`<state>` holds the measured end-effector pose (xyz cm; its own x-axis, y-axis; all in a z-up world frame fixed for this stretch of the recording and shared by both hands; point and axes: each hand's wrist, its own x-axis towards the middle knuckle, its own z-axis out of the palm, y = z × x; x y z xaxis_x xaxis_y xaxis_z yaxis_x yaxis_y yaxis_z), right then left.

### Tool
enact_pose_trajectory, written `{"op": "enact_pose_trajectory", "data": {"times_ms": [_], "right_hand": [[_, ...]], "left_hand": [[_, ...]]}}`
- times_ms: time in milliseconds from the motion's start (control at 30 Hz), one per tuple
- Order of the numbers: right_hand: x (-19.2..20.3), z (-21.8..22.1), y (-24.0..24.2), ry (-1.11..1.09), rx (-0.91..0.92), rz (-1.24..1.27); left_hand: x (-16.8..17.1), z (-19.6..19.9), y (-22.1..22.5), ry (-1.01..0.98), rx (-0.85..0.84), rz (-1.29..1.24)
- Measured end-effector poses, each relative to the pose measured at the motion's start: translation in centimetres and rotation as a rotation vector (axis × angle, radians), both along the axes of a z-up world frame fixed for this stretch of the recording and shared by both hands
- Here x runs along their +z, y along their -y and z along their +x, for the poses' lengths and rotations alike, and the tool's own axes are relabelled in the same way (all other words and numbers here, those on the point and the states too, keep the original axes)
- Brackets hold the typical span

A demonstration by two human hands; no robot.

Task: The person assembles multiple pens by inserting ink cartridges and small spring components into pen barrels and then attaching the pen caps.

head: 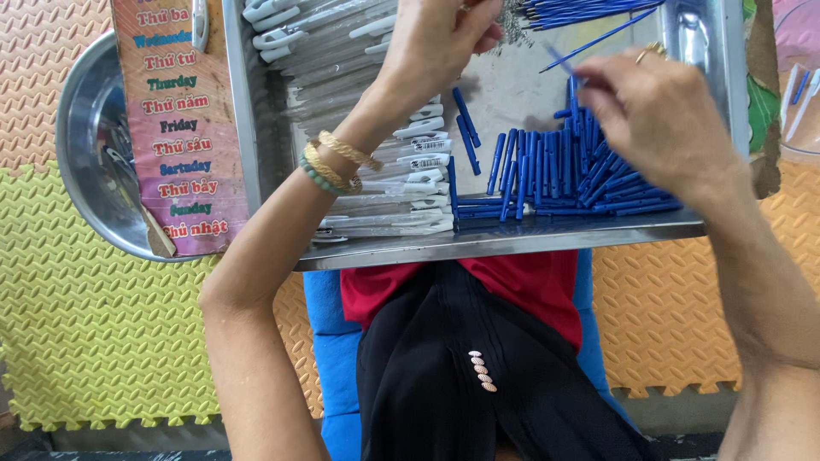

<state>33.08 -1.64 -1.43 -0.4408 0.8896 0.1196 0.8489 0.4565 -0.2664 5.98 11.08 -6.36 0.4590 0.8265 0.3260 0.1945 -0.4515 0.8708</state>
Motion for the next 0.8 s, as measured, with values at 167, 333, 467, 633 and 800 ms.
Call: {"op": "enact_pose_trajectory", "data": {"times_ms": [167,333,467,633,800], "right_hand": [[-0.4,-1.8,1.5,-0.154,0.031,0.066],[-0.6,-2.3,2.0,-0.178,0.023,0.089],[-0.4,-2.5,2.5,-0.173,0.028,0.098],[-0.1,-2.8,2.7,-0.201,0.031,0.097],[-0.2,-2.9,2.7,-0.248,0.032,0.084]], "left_hand": [[2.5,-1.4,2.2,0.244,-0.175,-0.265],[3.1,-2.0,3.3,0.306,-0.265,-0.335],[3.1,-2.0,3.2,0.362,-0.275,-0.394],[3.4,-2.0,3.6,0.362,-0.297,-0.41],[4.1,-1.8,4.3,0.342,-0.314,-0.451]]}}
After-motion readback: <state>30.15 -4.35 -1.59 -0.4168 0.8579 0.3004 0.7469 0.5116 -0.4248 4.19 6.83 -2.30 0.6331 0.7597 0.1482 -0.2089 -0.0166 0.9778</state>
